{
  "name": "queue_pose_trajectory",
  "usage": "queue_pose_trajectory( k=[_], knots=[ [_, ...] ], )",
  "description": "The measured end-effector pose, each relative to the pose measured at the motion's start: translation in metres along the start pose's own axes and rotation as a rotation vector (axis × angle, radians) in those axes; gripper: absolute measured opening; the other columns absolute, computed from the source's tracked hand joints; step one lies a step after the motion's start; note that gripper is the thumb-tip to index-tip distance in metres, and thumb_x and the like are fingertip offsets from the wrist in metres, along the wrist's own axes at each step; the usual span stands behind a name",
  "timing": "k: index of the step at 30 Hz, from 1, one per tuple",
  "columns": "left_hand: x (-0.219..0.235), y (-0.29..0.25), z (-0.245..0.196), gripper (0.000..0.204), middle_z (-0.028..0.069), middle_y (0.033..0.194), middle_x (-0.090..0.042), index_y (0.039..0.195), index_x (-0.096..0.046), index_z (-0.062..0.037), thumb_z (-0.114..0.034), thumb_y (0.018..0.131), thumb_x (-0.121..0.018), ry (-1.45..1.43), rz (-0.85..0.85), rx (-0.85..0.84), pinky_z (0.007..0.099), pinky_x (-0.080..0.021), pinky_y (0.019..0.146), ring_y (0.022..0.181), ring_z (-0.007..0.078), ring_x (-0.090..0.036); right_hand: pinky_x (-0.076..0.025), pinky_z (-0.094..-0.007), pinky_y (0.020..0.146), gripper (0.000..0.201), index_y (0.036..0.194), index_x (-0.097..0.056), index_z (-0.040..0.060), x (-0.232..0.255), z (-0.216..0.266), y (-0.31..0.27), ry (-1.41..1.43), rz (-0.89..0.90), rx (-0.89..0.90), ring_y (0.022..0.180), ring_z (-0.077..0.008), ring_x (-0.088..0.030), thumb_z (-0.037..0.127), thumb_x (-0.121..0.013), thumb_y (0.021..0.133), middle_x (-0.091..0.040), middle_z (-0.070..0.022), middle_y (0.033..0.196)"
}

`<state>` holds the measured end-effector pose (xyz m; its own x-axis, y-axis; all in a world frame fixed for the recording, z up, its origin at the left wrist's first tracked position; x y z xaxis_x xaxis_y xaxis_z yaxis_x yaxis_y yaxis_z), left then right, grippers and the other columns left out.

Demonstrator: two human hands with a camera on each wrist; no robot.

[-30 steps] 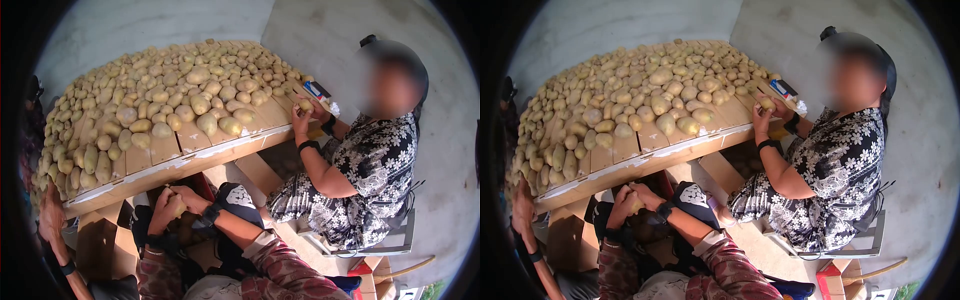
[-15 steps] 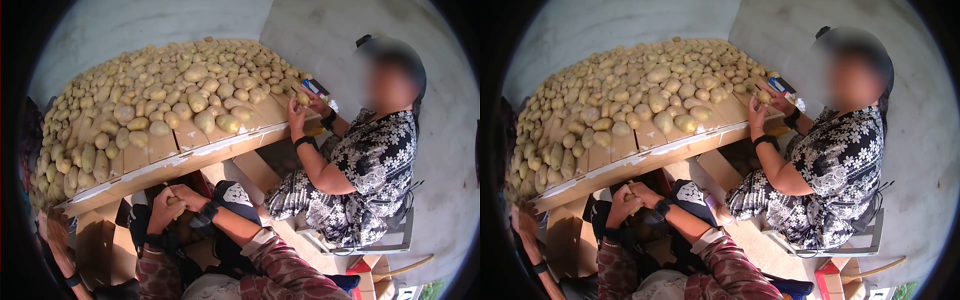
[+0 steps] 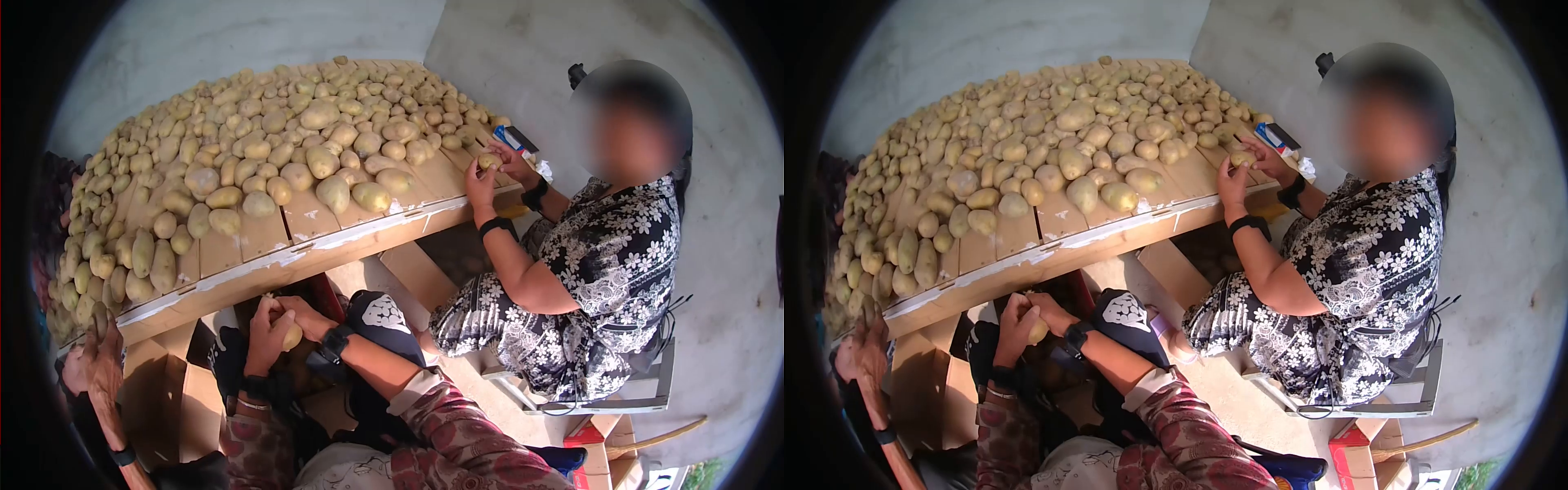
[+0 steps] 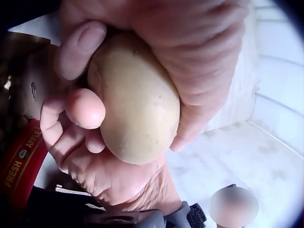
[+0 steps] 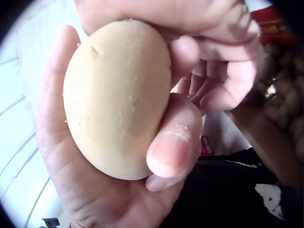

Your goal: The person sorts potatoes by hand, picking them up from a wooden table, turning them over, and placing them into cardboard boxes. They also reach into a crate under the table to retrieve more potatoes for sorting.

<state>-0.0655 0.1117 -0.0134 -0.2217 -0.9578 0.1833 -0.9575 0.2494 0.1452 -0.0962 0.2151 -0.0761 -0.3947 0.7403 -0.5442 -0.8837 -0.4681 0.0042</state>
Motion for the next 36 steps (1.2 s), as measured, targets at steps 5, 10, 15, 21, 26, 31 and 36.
queue_pose_trajectory(
  k=[5,10,15,21,26,31,36],
  knots=[
    [0.009,0.010,0.033,0.023,0.0064,0.071,-0.052,0.077,-0.047,0.0001,-0.018,0.089,-0.055,0.122,-0.174,-0.018,0.0307,-0.041,0.062,0.067,0.0126,-0.046,-0.047,-0.0263,0.071,0.028,0.102,-0.059,0.0022,-0.008,0.003,0.003,-0.069,-0.076,-0.050,0.082,-0.0126,-0.059,0.025,-0.044,0.093,-0.062,-0.0057,0.097],
    [0.014,0.020,0.051,0.022,0.0006,0.070,-0.048,0.075,-0.049,-0.0019,-0.017,0.091,-0.052,-0.208,-0.375,0.088,0.0272,-0.038,0.063,0.068,0.0099,-0.043,-0.047,-0.0273,0.074,0.038,0.109,-0.058,0.0064,-0.040,0.002,-0.003,0.169,-0.259,-0.242,0.089,-0.0137,-0.057,0.035,-0.038,0.095,-0.061,-0.0046,0.099],
    [0.015,0.023,0.057,0.012,-0.0015,0.075,-0.049,0.080,-0.053,-0.0022,-0.011,0.089,-0.052,-0.256,-0.327,0.093,0.0221,-0.038,0.065,0.071,0.0067,-0.043,-0.044,-0.0289,0.078,0.036,0.104,-0.058,0.0023,-0.026,-0.010,0.005,-0.080,-0.298,-0.108,0.090,-0.0149,-0.056,0.029,-0.037,0.094,-0.061,-0.0081,0.100],
    [0.014,0.025,0.052,0.009,-0.0004,0.078,-0.052,0.082,-0.053,-0.0015,-0.009,0.088,-0.053,-0.246,-0.296,0.111,0.0226,-0.039,0.066,0.072,0.0074,-0.045,-0.043,-0.0264,0.077,0.035,0.105,-0.058,-0.0014,-0.030,0.001,0.006,-0.152,-0.294,0.011,0.087,-0.0113,-0.053,0.026,-0.038,0.095,-0.061,-0.0062,0.097],
    [0.014,0.026,0.059,0.012,0.0008,0.077,-0.052,0.081,-0.053,-0.0016,-0.011,0.088,-0.051,-0.296,-0.355,0.154,0.0225,-0.039,0.066,0.072,0.0079,-0.046,-0.043,-0.0256,0.077,0.032,0.103,-0.059,0.0001,-0.015,-0.015,0.015,-0.049,-0.339,0.041,0.085,-0.0109,-0.053,0.026,-0.041,0.095,-0.060,-0.0055,0.094],
    [-0.002,0.031,0.053,0.020,0.0096,0.080,-0.053,0.089,-0.052,0.0008,-0.017,0.092,-0.043,0.079,-0.212,0.003,0.0302,-0.041,0.074,0.078,0.0186,-0.051,-0.041,-0.0263,0.084,0.033,0.105,-0.053,0.0048,-0.006,-0.024,0.018,-0.388,-0.426,0.192,0.094,-0.0145,-0.052,0.030,-0.033,0.099,-0.056,-0.0053,0.098],
    [0.012,0.025,0.042,0.024,0.0120,0.096,-0.047,0.100,-0.046,0.0002,-0.022,0.095,-0.041,0.039,0.028,0.052,0.0316,-0.036,0.088,0.096,0.0214,-0.046,-0.045,-0.0310,0.080,0.036,0.103,-0.052,0.0115,-0.024,-0.001,0.015,0.164,-0.376,-0.240,0.092,-0.0159,-0.054,0.042,-0.035,0.096,-0.054,-0.0041,0.097]
  ],
)
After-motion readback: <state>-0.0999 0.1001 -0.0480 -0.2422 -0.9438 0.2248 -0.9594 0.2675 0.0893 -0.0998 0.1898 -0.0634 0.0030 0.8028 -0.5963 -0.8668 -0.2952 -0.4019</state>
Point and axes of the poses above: each hand's wrist, its own y-axis towards the middle knuckle, its own x-axis out of the back of the hand, z = x × y, the point moved 2 cm from there along y, towards the middle knuckle
